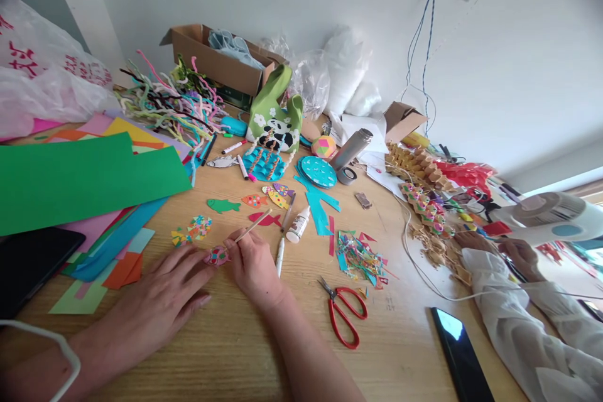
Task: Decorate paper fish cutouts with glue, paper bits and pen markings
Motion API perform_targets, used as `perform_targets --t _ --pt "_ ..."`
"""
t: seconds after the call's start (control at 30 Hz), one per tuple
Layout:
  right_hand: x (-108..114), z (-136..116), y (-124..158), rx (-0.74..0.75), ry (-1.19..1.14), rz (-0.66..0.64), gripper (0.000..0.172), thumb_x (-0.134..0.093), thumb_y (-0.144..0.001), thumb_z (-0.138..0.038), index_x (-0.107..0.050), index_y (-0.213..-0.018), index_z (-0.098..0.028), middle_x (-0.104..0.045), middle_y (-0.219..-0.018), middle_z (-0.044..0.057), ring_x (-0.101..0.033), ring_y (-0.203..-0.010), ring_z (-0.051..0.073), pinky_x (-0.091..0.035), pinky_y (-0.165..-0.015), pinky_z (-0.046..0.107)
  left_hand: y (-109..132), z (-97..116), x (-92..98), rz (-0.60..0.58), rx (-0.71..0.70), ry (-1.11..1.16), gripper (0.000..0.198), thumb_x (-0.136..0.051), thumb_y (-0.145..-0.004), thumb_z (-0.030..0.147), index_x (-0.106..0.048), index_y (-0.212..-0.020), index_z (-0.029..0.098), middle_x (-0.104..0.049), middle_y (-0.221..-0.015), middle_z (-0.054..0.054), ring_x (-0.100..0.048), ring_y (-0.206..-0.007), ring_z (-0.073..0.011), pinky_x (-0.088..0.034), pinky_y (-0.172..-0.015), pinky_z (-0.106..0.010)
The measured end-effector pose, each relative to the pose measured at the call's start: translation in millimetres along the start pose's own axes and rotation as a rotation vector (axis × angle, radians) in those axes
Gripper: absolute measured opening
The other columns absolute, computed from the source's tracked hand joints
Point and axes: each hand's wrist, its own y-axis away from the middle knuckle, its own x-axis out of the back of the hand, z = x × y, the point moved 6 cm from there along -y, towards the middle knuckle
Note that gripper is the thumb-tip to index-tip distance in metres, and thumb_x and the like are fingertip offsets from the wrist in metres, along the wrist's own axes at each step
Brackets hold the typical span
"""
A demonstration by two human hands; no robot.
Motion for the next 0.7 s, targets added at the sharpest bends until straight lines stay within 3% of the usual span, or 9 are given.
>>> perform_targets --t 0.37,0.7 --pt "-8.8 -1.6 -0.7 0.042 0.088 -0.054 0.024 -0.04 -0.102 -0.024 -0.051 -0.082 -0.023 -0.063 -0.075 0.003 -0.062 -0.069 0.017 -0.048 -0.066 0.028 1.9 0.7 1.3 -0.027 0.028 0.013 0.031 -0.064 -0.088 0.03 -0.065 -0.119 0.025 -0.061 -0.127 -0.01 -0.05 -0.123 -0.0323 -0.043 -0.105 -0.052" --pt "-2.6 -4.5 -1.9 0.047 0.057 0.004 0.023 -0.042 -0.101 -0.021 -0.051 -0.079 -0.023 -0.063 -0.073 0.003 -0.061 -0.065 0.016 -0.047 -0.063 0.028 1.3 -0.3 1.5 -0.016 0.04 0.047 0.029 -0.058 -0.092 0.031 -0.064 -0.12 0.026 -0.061 -0.127 -0.009 -0.05 -0.123 -0.0303 -0.041 -0.106 -0.051"
